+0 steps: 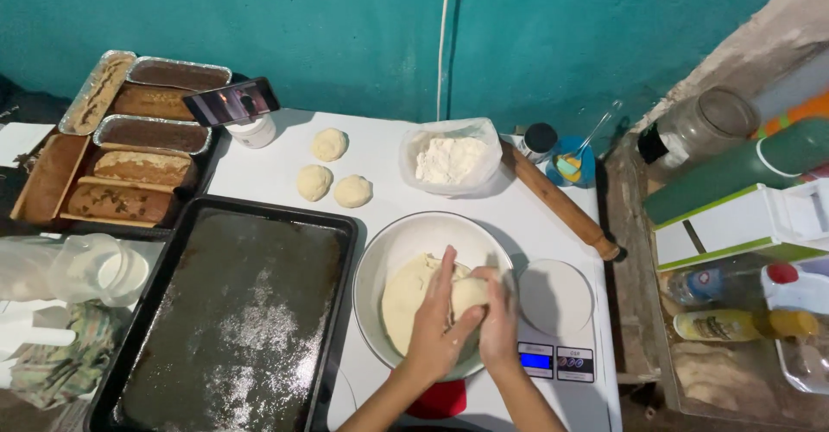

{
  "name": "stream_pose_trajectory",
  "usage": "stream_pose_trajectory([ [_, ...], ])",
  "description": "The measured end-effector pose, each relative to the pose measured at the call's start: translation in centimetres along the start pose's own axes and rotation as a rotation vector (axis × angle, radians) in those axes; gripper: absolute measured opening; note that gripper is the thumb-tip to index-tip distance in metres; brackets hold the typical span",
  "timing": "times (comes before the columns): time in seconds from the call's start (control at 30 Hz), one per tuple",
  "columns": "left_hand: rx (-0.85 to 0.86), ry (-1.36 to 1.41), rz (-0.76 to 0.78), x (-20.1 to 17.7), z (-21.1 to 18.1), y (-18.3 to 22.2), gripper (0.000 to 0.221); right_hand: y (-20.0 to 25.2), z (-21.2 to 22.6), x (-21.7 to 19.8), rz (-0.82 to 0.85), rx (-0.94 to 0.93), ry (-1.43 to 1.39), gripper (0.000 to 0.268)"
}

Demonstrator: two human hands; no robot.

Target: Portioning and shaping dough into small round balls on a table.

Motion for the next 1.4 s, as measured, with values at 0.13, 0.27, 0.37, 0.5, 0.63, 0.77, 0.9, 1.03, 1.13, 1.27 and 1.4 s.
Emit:
stream_pose_trajectory([
  [0.13, -0.608, 0.867, 0.049, 5.6, 7.5, 4.0, 0.061, 5.3, 6.0, 6.2, 0.391, -0.429, 0.891, 0.049],
  [0.27, -1.033, 0.969, 0.093, 7.4, 10.8, 7.3, 0.064, 7.9, 10.4, 9.4, 0.414, -0.876, 1.363, 0.073],
  [0.37, -1.25, 1.278, 0.03, 8.4, 10.3, 8.5, 0.079, 7.5, 10.3, 8.8, 0.473, -0.857, 1.189, 0.074],
  [0.5, -1.532, 1.465, -0.014, 6.8, 6.0, 7.9, 0.08, 6.1, 7.7, 6.9, 0.602, -1.03, 1.084, 0.062],
  [0.63, -1.308, 1.676, 0.192, 8.2, 4.9, 7.7, 0.092, -0.4, 1.5, -1.2, 0.429, -0.409, 0.802, 0.031],
  [0.77, -1.184, 1.308, -0.013, 7.7, 5.8, 7.6, 0.086, 3.7, 9.4, 1.9, 0.333, -0.456, 0.248, 0.041],
  [0.9, -1.12, 1.554, -0.118, 8.1, 6.0, 6.7, 0.09, 5.1, 6.5, 2.1, 0.792, -0.322, 0.599, 0.045],
  [1.03, -1.252, 1.608, -0.007, 9.7, 6.4, 8.2, 0.093, 3.7, 10.2, 1.8, 0.42, -0.464, 1.422, 0.037],
  [1.13, -1.28, 1.59, 0.057, 10.8, 5.5, 8.6, 0.089, 5.5, 10.4, 4.2, 0.505, -0.626, 1.17, 0.048],
  [1.27, -1.303, 1.749, -0.223, 10.0, 5.6, 7.1, 0.081, 7.8, 8.0, 4.1, 0.708, -0.578, 0.671, 0.056],
  [1.4, -1.44, 1.753, -0.369, 8.0, 3.6, 6.7, 0.073, 7.3, 8.9, 3.9, 0.862, -0.131, 0.706, 0.063],
])
Point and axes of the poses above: each hand's wrist, its own y-axis away from the middle knuckle, its own x-axis out of the palm, z = x × y, the point moved 7 cm from there along -y, towards the middle knuckle, and after that the axes turned 3 degrees about -x, right-handed, at the moved point
